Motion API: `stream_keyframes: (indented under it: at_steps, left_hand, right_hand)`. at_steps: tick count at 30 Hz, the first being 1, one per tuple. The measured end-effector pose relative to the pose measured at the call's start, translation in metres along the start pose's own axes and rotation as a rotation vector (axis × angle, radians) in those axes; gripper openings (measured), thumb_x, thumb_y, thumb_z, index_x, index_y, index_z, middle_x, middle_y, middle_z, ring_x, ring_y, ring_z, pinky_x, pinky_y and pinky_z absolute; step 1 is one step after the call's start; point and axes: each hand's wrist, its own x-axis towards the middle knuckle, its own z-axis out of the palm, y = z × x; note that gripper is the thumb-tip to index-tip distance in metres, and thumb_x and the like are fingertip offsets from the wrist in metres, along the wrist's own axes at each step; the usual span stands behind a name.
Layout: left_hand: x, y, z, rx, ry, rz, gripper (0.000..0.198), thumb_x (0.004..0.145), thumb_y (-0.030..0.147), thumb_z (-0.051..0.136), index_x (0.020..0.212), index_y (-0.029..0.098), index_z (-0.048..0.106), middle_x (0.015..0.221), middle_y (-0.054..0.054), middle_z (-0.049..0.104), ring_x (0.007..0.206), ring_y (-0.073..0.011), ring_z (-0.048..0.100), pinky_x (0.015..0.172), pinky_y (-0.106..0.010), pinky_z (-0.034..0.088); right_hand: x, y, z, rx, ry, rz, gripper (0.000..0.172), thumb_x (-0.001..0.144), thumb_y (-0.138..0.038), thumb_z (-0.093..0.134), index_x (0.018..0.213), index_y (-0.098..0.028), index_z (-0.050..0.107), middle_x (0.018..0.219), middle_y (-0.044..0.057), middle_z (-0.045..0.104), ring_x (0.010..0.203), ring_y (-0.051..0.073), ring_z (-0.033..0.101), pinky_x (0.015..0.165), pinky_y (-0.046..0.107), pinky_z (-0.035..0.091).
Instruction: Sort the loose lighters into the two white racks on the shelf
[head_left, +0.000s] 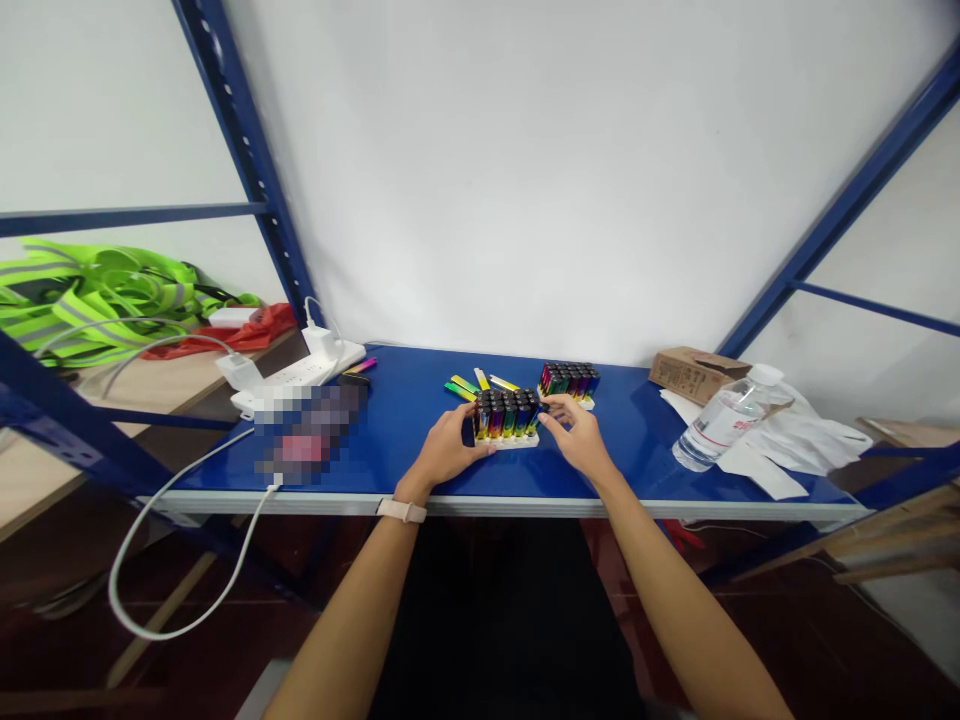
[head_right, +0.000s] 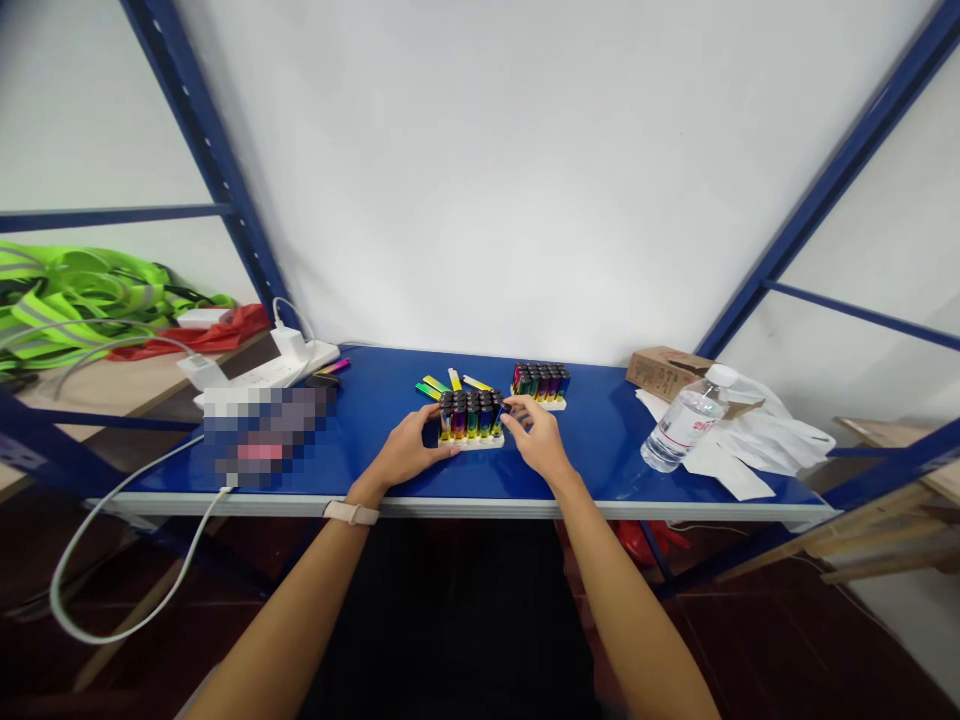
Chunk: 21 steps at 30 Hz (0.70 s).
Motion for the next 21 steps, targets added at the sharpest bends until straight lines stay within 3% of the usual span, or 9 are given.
stream_keyframes:
  at_steps: [8,12,14,16,19,21]
  left_hand:
    - [-0.001,0.001,-0.001,-0.014,-0.005,0.003,0.079,0.078,0.046,0.082,0.145,0.02,0.048,0.14,-0.011,0.059,0.132,-0.0301,0.054,0.112,-0.043,0.043]
    - [0.0,-0.001,0.0,-0.023,0.004,0.017,0.078,0.078,0.045,0.083,0.144,0.02,0.049,0.139,-0.01,0.06,0.131,-0.0292,0.055,0.113,-0.042,0.043]
    - [0.0,-0.003,0.001,-0.026,0.009,0.017,0.079,0.078,0.045,0.083,0.144,0.02,0.049,0.138,-0.01,0.06,0.13,-0.0295,0.056,0.112,-0.042,0.043]
    - [0.001,-0.004,0.001,-0.028,0.009,0.022,0.078,0.078,0.044,0.084,0.144,0.02,0.049,0.139,-0.01,0.06,0.13,-0.0293,0.055,0.113,-0.042,0.043]
    - [0.001,-0.005,0.002,-0.031,0.008,0.034,0.079,0.078,0.044,0.084,0.144,0.021,0.048,0.14,-0.009,0.06,0.13,-0.0279,0.055,0.112,-0.041,0.043]
    - [0.001,-0.005,0.002,-0.028,0.009,0.038,0.079,0.078,0.043,0.084,0.145,0.021,0.048,0.138,-0.008,0.06,0.129,-0.0275,0.055,0.111,-0.04,0.043]
  right_hand:
    - [0.003,-0.016,-0.016,-0.138,-0.133,-0.081,0.029,0.094,-0.039,0.062,0.113,-0.021,0.072,0.101,0.008,0.069,0.083,0.02,0.063,0.076,0.033,0.05]
    - [0.016,-0.021,-0.02,-0.179,-0.053,-0.11,0.036,0.097,-0.046,0.057,0.115,-0.018,0.069,0.096,0.009,0.067,0.075,0.017,0.059,0.071,0.032,0.048]
    - [0.032,-0.023,-0.021,-0.17,-0.009,-0.042,0.038,0.1,-0.05,0.051,0.108,-0.016,0.065,0.086,0.007,0.066,0.073,0.017,0.059,0.069,0.03,0.048]
    - [0.056,-0.025,-0.019,-0.197,-0.047,-0.016,0.038,0.103,-0.048,0.043,0.098,-0.015,0.062,0.081,0.006,0.065,0.072,0.017,0.06,0.069,0.029,0.048]
    - [0.098,-0.029,-0.007,-0.276,-0.206,0.004,0.026,0.101,-0.032,0.044,0.097,-0.015,0.064,0.083,0.006,0.069,0.073,0.016,0.062,0.072,0.028,0.047]
    - [0.124,-0.028,0.006,-0.351,-0.341,0.029,0.023,0.096,-0.017,0.046,0.108,-0.014,0.066,0.09,0.006,0.073,0.077,0.016,0.064,0.072,0.027,0.047]
